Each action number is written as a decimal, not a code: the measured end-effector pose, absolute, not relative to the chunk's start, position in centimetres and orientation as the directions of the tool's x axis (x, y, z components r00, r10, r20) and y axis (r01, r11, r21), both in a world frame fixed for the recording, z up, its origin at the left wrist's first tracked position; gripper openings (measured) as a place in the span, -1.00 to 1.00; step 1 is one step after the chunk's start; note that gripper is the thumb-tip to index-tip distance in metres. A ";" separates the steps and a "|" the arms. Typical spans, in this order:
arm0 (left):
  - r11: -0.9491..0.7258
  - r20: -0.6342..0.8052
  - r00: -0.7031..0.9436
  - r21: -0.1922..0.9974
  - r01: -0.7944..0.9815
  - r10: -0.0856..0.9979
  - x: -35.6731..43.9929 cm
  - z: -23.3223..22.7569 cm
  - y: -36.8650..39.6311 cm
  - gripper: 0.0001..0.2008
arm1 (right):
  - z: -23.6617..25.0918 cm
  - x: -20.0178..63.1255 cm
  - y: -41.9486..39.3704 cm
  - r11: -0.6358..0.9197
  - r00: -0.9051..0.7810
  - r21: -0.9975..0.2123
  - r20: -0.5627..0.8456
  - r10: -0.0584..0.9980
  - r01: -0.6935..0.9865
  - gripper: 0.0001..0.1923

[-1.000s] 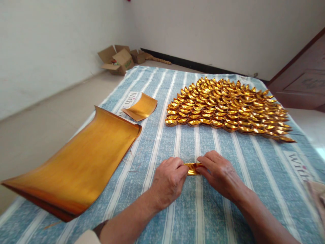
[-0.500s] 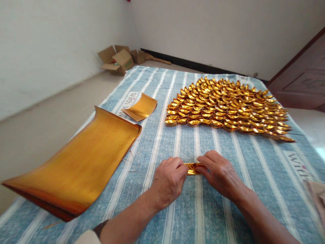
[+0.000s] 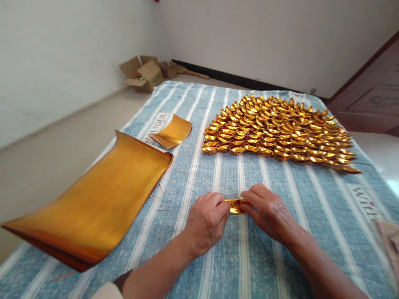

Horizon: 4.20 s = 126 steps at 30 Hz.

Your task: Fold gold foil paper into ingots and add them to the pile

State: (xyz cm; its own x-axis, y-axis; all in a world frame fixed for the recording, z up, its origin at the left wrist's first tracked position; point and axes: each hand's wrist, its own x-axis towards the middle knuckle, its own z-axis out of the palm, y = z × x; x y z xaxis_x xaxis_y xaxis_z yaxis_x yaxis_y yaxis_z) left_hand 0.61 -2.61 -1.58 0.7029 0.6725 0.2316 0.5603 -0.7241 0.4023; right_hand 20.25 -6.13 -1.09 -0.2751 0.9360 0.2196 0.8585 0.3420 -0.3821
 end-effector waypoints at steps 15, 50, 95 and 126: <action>-0.738 0.216 0.717 0.352 0.576 0.663 0.7 -1.3 -2.7 -0.81 | -1.1 20.2 -6.1 0.356 -0.285 -0.397 0.227 0.931 0.846 -0.74; -0.734 0.288 0.686 0.406 0.545 0.668 0.8 -2.1 -2.6 -0.85 | -2.7 19.0 -6.8 0.291 -0.176 -0.317 0.345 0.922 0.903 -0.83; -0.671 -0.101 0.875 0.601 0.434 0.474 0.3 0.2 1.9 -0.93 | -3.6 19.9 -6.1 0.273 -0.137 -0.454 0.310 0.941 0.848 -0.83; -0.665 -0.136 0.892 0.620 0.416 0.431 0.3 0.4 2.5 -0.86 | -3.2 22.2 -5.8 0.319 -0.214 -0.566 0.245 0.946 0.761 -0.93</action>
